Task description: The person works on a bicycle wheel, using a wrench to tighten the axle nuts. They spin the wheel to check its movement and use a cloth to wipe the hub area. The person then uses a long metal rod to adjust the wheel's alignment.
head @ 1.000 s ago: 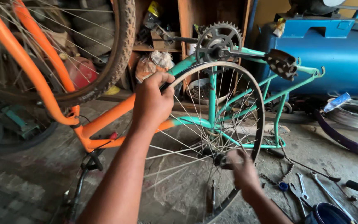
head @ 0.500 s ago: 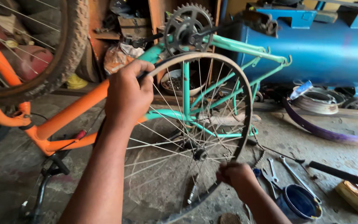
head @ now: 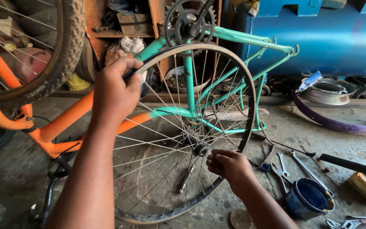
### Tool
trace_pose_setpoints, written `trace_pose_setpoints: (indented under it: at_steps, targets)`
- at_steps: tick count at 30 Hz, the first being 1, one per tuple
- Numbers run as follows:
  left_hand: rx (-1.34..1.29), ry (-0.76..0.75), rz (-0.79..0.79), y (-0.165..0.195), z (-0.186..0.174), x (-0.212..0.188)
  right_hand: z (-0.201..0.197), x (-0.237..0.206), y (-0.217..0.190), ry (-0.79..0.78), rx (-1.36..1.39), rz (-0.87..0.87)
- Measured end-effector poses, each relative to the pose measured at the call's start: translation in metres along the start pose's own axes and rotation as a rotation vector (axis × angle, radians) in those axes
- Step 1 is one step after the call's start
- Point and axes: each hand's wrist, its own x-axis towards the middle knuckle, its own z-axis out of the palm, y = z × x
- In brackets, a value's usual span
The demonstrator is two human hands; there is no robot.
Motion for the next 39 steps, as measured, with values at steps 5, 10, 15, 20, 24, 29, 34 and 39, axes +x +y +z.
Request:
trace_pose_setpoints:
  at_steps: [5, 10, 15, 20, 24, 29, 34, 39]
  targets:
    - [-0.097, -0.033, -0.149, -0.015, -0.012, -0.007, 0.019, 0.000, 0.016, 0.053, -0.016, -0.017]
    - [-0.093, -0.028, -0.116, -0.011, -0.017, -0.012, 0.037, -0.005, 0.022, 0.078, 0.015, -0.010]
    - [-0.113, -0.029, -0.123, -0.006, -0.018, -0.013, 0.044, -0.009, 0.023, 0.123, -0.002, -0.044]
    - [-0.085, -0.016, -0.095, -0.005, -0.018, -0.013, 0.046, -0.010, 0.027, 0.140, -0.012, -0.085]
    - [-0.102, -0.022, -0.112, -0.008, -0.017, -0.013, 0.043, -0.012, 0.028, 0.188, 0.135, -0.070]
    - [-0.118, -0.023, -0.107, -0.013, -0.021, -0.014, 0.041, -0.016, 0.030, 0.174, 0.107, -0.103]
    - [-0.115, -0.021, -0.128, -0.011, -0.020, -0.014, 0.046, -0.017, 0.029, 0.182, 0.038, -0.139]
    - [-0.096, -0.036, -0.138, -0.002, -0.021, -0.012, 0.045, -0.017, 0.024, 0.179, 0.069, -0.106]
